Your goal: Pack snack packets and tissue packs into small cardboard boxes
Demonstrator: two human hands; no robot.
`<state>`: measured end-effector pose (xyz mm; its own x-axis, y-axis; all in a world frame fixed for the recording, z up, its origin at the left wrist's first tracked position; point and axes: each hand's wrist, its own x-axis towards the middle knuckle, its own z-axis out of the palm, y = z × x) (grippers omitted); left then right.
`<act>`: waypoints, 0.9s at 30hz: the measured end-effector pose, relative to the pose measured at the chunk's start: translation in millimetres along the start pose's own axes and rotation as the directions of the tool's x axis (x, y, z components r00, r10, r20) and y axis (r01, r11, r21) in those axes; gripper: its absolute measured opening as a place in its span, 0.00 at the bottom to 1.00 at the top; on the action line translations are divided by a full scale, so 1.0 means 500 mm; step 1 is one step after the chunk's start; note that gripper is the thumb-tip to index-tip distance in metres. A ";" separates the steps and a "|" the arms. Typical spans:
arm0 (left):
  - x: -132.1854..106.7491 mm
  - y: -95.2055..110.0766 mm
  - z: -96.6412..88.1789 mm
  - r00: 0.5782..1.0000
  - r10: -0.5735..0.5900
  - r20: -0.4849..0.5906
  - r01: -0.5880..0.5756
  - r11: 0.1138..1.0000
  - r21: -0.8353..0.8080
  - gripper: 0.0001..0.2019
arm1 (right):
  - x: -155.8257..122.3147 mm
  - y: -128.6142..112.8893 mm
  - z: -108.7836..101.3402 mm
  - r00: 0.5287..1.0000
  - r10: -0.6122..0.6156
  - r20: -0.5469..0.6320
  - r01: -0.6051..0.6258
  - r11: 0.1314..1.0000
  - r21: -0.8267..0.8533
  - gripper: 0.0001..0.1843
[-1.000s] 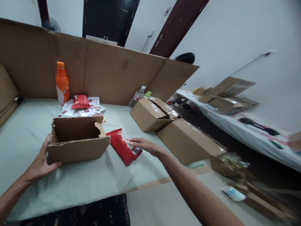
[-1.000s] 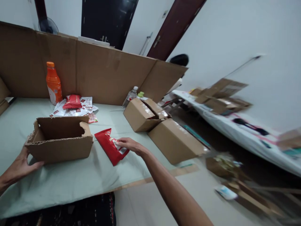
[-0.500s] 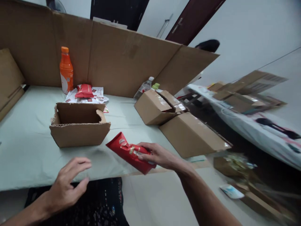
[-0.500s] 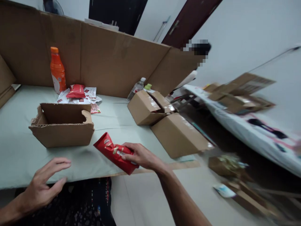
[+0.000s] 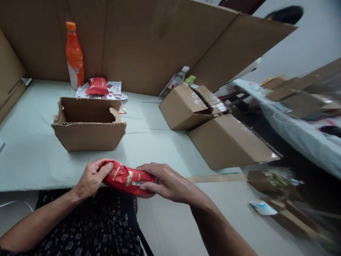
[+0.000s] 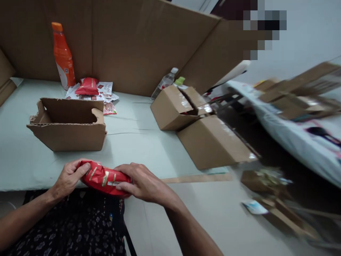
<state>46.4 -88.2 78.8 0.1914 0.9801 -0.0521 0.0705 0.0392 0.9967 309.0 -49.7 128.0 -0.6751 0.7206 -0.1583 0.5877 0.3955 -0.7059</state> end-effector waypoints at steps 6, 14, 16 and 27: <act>-0.003 -0.013 -0.001 0.983 0.122 -0.138 -0.109 0.989 0.100 0.17 | 0.011 0.014 0.013 0.999 -0.008 -0.037 0.008 1.000 -0.015 0.21; -0.014 0.008 0.003 0.950 0.310 -0.037 -0.292 0.923 0.251 0.15 | 0.044 -0.040 0.036 0.999 0.027 0.020 -0.025 0.994 -0.109 0.14; -0.026 0.031 -0.024 0.910 0.414 0.001 -0.390 0.857 0.337 0.13 | 0.047 -0.052 0.020 0.997 0.034 0.063 -0.025 0.990 -0.142 0.12; 0.025 0.187 -0.248 0.696 0.665 0.272 -0.507 0.187 0.841 0.15 | 0.100 -0.091 -0.175 0.568 -0.127 -0.813 0.220 0.976 0.001 0.09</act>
<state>-65.8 -48.4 179.1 0.4463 0.6551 0.6097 0.7397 -0.6535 0.1608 287.4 18.3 212.4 -0.0959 0.8220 0.5613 0.4247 0.5438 -0.7238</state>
